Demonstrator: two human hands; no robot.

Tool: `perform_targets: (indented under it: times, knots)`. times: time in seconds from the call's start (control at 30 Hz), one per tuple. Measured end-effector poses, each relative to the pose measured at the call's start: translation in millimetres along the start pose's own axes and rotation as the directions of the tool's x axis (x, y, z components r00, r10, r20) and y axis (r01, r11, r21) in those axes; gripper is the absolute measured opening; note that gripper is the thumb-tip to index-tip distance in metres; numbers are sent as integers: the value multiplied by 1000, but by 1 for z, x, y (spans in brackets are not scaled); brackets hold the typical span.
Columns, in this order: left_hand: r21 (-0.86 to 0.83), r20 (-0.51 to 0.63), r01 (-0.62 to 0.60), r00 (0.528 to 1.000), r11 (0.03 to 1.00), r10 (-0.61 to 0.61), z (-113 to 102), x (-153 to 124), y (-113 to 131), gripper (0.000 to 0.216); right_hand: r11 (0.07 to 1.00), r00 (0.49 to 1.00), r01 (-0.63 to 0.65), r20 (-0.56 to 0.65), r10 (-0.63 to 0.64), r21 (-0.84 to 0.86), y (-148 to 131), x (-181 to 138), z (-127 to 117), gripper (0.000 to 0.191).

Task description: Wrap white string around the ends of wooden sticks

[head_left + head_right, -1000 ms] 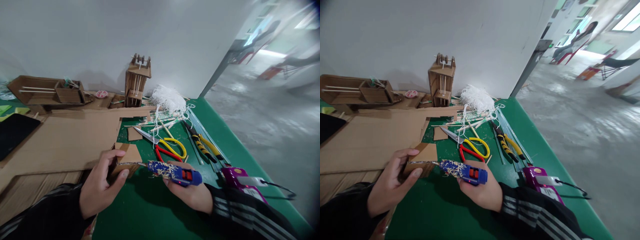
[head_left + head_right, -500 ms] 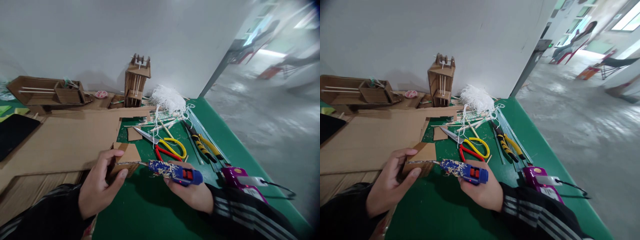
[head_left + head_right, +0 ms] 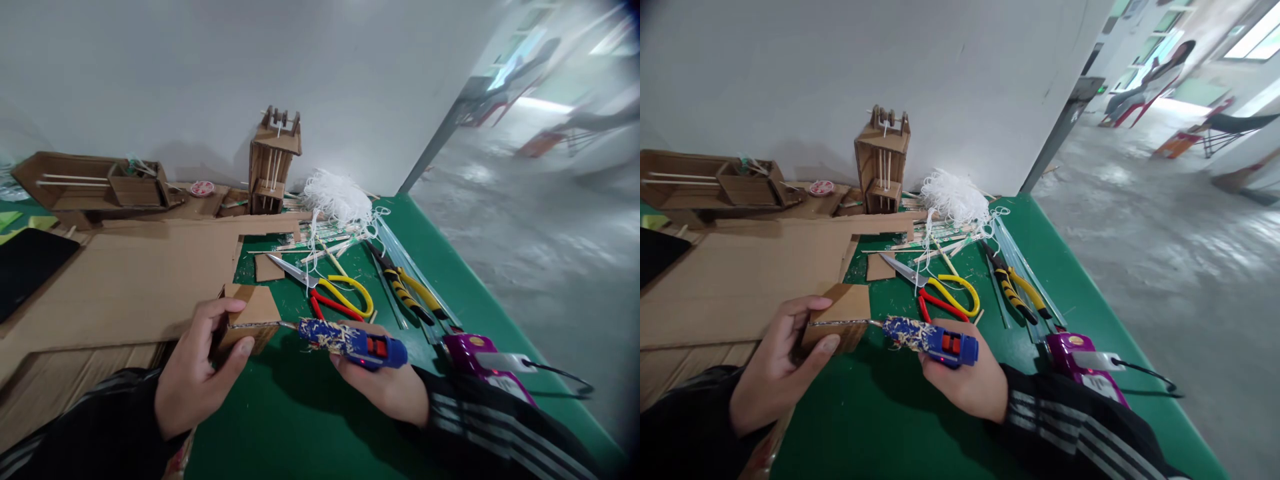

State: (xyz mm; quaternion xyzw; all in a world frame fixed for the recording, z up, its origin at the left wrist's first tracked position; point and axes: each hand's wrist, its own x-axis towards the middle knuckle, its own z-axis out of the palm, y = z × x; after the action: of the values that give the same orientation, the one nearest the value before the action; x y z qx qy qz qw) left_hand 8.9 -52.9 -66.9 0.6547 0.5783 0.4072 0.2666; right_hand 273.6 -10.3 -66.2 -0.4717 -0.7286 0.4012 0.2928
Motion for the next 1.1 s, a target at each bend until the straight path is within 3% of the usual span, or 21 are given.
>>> perform_targets:
  times: [0.27,0.57,0.87,1.0,1.1]
  knots:
    - [18,4,1,1000,1000,-1,0,1,2,36,1000,999,-19,-36,19,-12,4,-3,2,11]
    - [13,-1,1,1000,1000,-1,-2,0,2,36,996,996,-63,63,60,56,-1,1,1,6]
    - [-17,-23,26,999,1000,-27,4,-2,8,32,949,977,-195,-37,210,246,-10,11,5,22]
    - [27,26,34,999,999,-35,3,-3,5,35,963,976,-180,-88,201,202,-11,16,-2,24]
    - [124,67,6,998,992,-15,3,-2,4,34,981,972,-144,-166,165,131,-14,14,-20,21]
